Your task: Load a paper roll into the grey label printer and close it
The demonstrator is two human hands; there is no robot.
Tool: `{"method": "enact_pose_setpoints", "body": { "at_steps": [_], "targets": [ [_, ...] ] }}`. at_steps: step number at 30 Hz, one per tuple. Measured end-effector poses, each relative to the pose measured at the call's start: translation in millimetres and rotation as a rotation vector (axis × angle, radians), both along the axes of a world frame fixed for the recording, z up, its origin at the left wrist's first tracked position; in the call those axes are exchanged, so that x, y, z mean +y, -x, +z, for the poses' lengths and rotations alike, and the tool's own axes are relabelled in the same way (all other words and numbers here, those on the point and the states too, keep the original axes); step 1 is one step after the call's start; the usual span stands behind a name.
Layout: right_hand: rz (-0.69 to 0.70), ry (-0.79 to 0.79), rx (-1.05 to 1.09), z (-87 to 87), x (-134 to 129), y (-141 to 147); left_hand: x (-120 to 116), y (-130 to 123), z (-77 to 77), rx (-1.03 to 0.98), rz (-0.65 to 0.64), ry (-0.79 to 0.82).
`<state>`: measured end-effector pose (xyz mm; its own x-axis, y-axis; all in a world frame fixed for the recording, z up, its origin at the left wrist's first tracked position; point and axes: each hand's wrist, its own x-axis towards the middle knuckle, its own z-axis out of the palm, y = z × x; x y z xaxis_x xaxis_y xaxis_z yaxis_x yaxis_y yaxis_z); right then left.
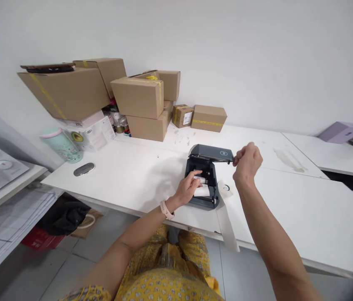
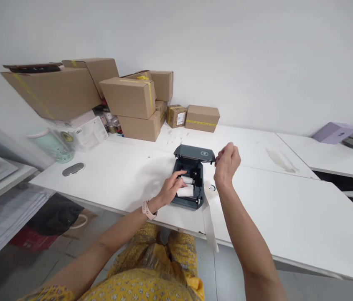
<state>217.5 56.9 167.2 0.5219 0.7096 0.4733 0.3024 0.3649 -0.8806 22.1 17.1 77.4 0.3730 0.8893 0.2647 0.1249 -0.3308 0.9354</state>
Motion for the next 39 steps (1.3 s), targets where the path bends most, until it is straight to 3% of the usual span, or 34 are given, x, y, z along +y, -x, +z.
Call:
{"method": "enact_pose_setpoints", "body": {
  "at_steps": [3, 7, 12, 17, 22, 26, 30, 33, 36, 39],
  "targets": [
    [-0.037, -0.026, 0.224, -13.3, -26, 7, 4, -2, -1.9, 0.038, 0.004, -0.008],
    [-0.031, -0.120, -0.017, -18.9, -44, 14, 5, -6, -3.0, 0.042, 0.059, -0.018],
    [-0.130, -0.130, -0.561, 1.3, -7, 8, 5, -8, -3.3, 0.065, 0.076, -0.037],
    [-0.221, -0.113, -0.647, 20.8, 53, -2, 5, -6, -6.0, 0.116, 0.068, -0.053],
    [-0.237, -0.029, -0.678, 27.2, 96, -11, 3, -6, -6.5, 0.114, 0.074, -0.047],
    [-0.236, 0.034, -0.692, 31.2, 101, -10, 0, -6, -7.2, 0.094, 0.068, -0.030],
    [-0.218, -0.022, -0.715, 25.0, 70, -4, 2, -4, -6.3, 0.066, 0.054, -0.006],
    [-0.044, 0.039, -0.841, 1.5, 39, 2, 15, 0, -3.2, 0.041, 0.219, -0.020],
    [0.316, 0.261, -1.157, -32.7, 19, 8, 38, 1, -0.9, 0.085, 0.499, -0.085],
    [0.560, 0.454, -1.466, -60.0, 14, 13, 60, -2, -0.5, 0.222, 0.519, -0.074]
  ]
}}
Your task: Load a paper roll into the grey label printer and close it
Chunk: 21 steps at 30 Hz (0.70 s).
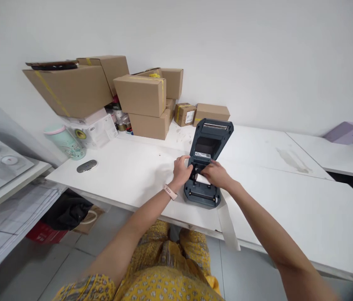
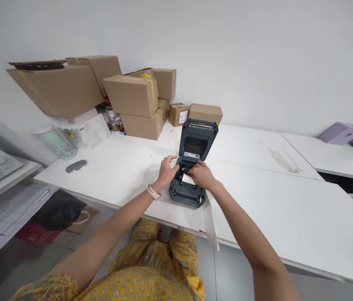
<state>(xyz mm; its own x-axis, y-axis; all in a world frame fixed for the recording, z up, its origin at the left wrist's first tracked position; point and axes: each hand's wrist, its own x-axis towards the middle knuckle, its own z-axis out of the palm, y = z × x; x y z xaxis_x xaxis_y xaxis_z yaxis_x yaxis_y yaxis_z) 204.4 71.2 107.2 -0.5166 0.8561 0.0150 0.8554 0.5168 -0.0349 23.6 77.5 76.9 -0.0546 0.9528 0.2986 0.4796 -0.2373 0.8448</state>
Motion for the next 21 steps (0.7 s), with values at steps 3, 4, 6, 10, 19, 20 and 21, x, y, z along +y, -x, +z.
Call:
{"method": "enact_pose_setpoints", "body": {
  "at_steps": [3, 4, 6, 10, 19, 20, 21],
  "targets": [
    [0.042, 0.121, -0.111, -8.1, 9, 2, 13, -5, 2.0, 0.138, -0.057, 0.214],
    [0.049, 0.154, -0.118, -7.0, 14, 2, 15, -6, 3.5, 0.182, -0.083, 0.274],
    [0.055, 0.216, -0.134, -2.2, 25, 2, 19, -8, 7.1, 0.269, -0.119, 0.335],
    [0.048, 0.312, -0.196, 2.6, 41, 7, 26, -11, 13.6, 0.435, -0.138, 0.303],
    [0.036, 0.400, -0.197, 2.3, 46, 24, 34, -9, 27.1, 0.580, -0.257, 0.305],
    [0.048, 0.418, -0.170, 7.3, 44, 21, 34, -8, 27.7, 0.589, -0.272, 0.311],
    [0.061, 0.432, -0.146, 13.9, 42, 17, 35, -6, 27.9, 0.594, -0.286, 0.315]
  ]
}}
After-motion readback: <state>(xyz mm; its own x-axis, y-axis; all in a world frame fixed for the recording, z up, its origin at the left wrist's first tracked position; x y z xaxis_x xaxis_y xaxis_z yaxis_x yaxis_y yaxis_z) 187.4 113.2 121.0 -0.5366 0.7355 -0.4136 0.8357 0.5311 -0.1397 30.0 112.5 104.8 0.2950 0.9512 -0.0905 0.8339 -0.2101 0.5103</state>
